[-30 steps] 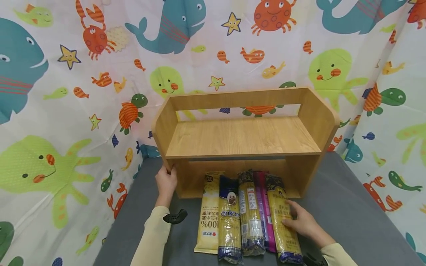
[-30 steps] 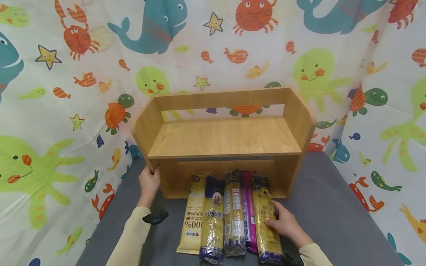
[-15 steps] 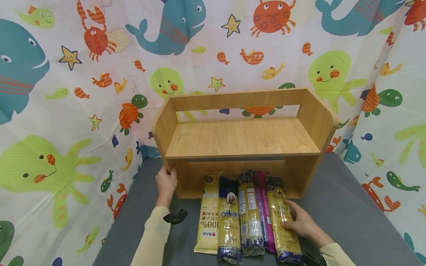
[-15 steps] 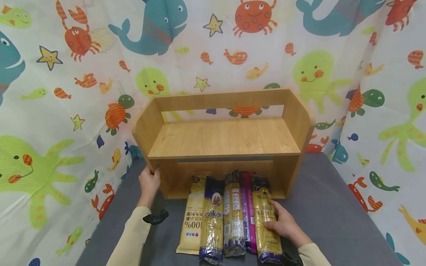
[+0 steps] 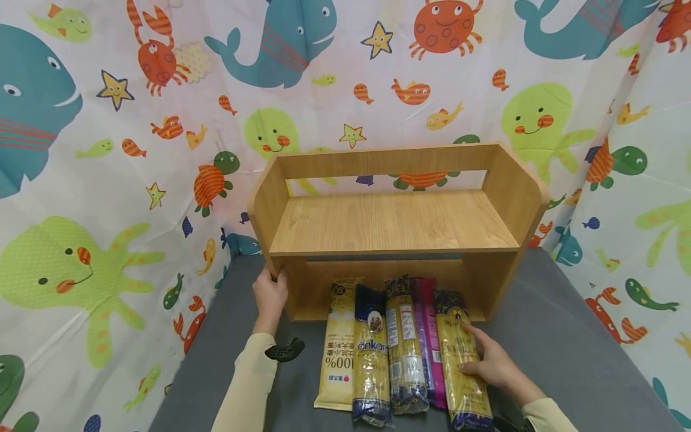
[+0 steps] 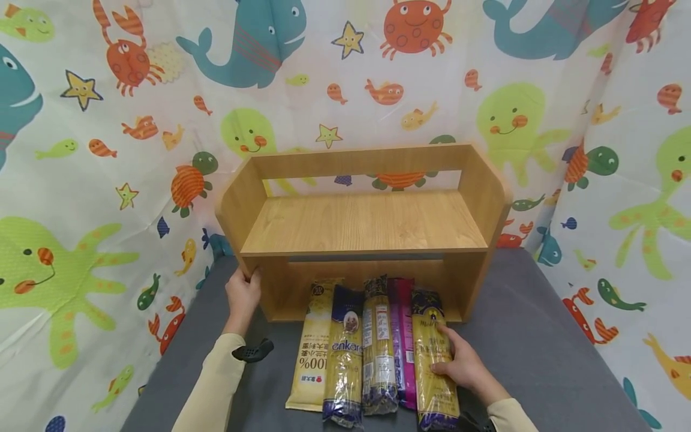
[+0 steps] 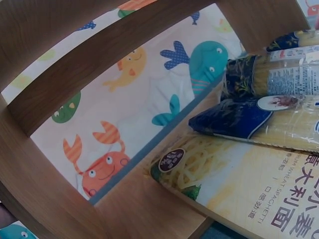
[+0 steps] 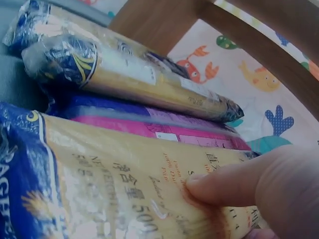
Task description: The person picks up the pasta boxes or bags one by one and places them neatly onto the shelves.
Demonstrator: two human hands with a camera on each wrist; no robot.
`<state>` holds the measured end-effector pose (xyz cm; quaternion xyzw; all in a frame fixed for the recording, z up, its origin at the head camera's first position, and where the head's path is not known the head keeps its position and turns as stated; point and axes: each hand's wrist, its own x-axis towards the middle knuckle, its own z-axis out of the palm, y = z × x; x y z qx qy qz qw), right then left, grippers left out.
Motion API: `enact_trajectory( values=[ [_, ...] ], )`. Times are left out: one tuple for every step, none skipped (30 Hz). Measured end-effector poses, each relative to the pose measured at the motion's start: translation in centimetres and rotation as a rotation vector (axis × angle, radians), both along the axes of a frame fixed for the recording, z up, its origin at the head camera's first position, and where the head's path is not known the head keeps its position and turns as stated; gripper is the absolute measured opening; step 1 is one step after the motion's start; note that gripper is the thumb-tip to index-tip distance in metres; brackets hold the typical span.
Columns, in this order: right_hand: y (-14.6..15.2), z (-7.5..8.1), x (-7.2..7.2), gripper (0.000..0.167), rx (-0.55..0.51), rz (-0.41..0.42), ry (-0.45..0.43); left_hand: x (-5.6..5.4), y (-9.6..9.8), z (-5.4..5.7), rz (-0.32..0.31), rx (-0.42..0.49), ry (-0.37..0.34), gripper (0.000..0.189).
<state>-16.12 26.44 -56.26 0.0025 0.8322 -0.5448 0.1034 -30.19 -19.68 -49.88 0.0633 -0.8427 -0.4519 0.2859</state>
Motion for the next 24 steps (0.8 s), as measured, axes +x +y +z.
enact_trajectory(
  values=[
    [0.0,0.0,0.2,0.095,-0.031,0.000,-0.006,0.0,0.0,0.0,0.000,-0.002,-0.001,0.026],
    [0.1,0.0,0.3,0.096,-0.064,-0.001,-0.010,0.1,-0.1,0.0,0.002,-0.006,0.000,0.026],
    [0.1,0.0,0.5,0.096,-0.100,-0.003,-0.017,0.1,-0.1,0.0,0.004,-0.009,0.002,0.026],
    [0.0,0.2,0.6,0.096,-0.133,0.004,-0.019,0.1,-0.1,0.0,0.007,-0.010,0.002,0.025],
    [0.0,0.5,0.8,0.096,-0.163,0.009,-0.023,0.1,-0.1,0.0,0.012,-0.012,0.001,0.025],
    [-0.2,0.9,1.0,0.096,-0.185,0.020,-0.022,0.2,-0.1,0.0,0.015,-0.012,0.002,0.024],
    [-0.4,1.4,1.1,0.096,-0.206,0.037,-0.021,0.2,-0.1,0.0,0.018,-0.014,0.001,0.024],
    [-0.7,2.0,1.3,0.096,-0.226,0.058,-0.024,0.2,-0.1,0.1,0.017,-0.015,0.001,0.024],
    [-1.1,2.7,1.5,0.095,-0.243,0.086,-0.028,0.2,-0.1,0.1,0.017,-0.014,-0.004,0.025],
    [-1.5,3.4,1.7,0.094,-0.262,0.114,-0.036,0.1,-0.1,0.1,0.015,-0.012,-0.008,0.025],
    [-2.0,4.2,1.9,0.094,-0.277,0.145,-0.043,0.1,0.0,0.2,0.012,-0.011,-0.013,0.026],
    [-2.5,5.0,2.0,0.093,-0.290,0.178,-0.054,0.1,0.0,0.2,0.009,-0.009,-0.018,0.027],
    [-3.1,5.7,2.2,0.092,-0.305,0.211,-0.063,0.1,0.0,0.2,0.007,-0.010,-0.022,0.028],
    [-3.7,6.4,2.3,0.091,-0.321,0.242,-0.072,0.1,0.0,0.3,0.007,-0.009,-0.028,0.028],
    [-4.3,7.2,2.4,0.091,-0.340,0.272,-0.081,0.1,0.1,0.2,0.008,-0.008,-0.033,0.028],
    [-4.9,7.9,2.5,0.090,-0.356,0.296,-0.089,0.1,0.1,0.2,0.008,-0.008,-0.034,0.028],
    [-5.5,8.7,2.6,0.090,-0.365,0.325,-0.086,0.0,0.1,0.2,0.008,-0.010,-0.035,0.028],
    [-6.2,9.5,2.8,0.089,-0.371,0.350,-0.078,0.1,0.1,0.2,0.008,-0.013,-0.032,0.028],
    [-6.8,10.2,2.8,0.089,-0.382,0.376,-0.067,0.1,0.1,0.1,0.009,-0.014,-0.029,0.027],
    [-7.3,11.1,2.9,0.088,-0.386,0.403,-0.056,0.1,0.1,0.1,0.008,-0.015,-0.024,0.027],
    [-7.8,12.0,3.0,0.088,-0.389,0.431,-0.044,0.1,0.1,0.1,0.007,-0.018,-0.015,0.027],
    [-8.3,13.0,2.9,0.087,-0.387,0.459,-0.032,0.0,0.1,0.2,0.009,-0.020,-0.007,0.027],
    [-8.8,14.0,2.9,0.087,-0.384,0.487,-0.020,0.0,0.0,0.2,0.011,-0.024,0.002,0.026],
    [-9.3,15.0,2.8,0.087,-0.382,0.509,-0.017,0.0,0.0,0.2,0.012,-0.026,0.009,0.026]
  ],
)
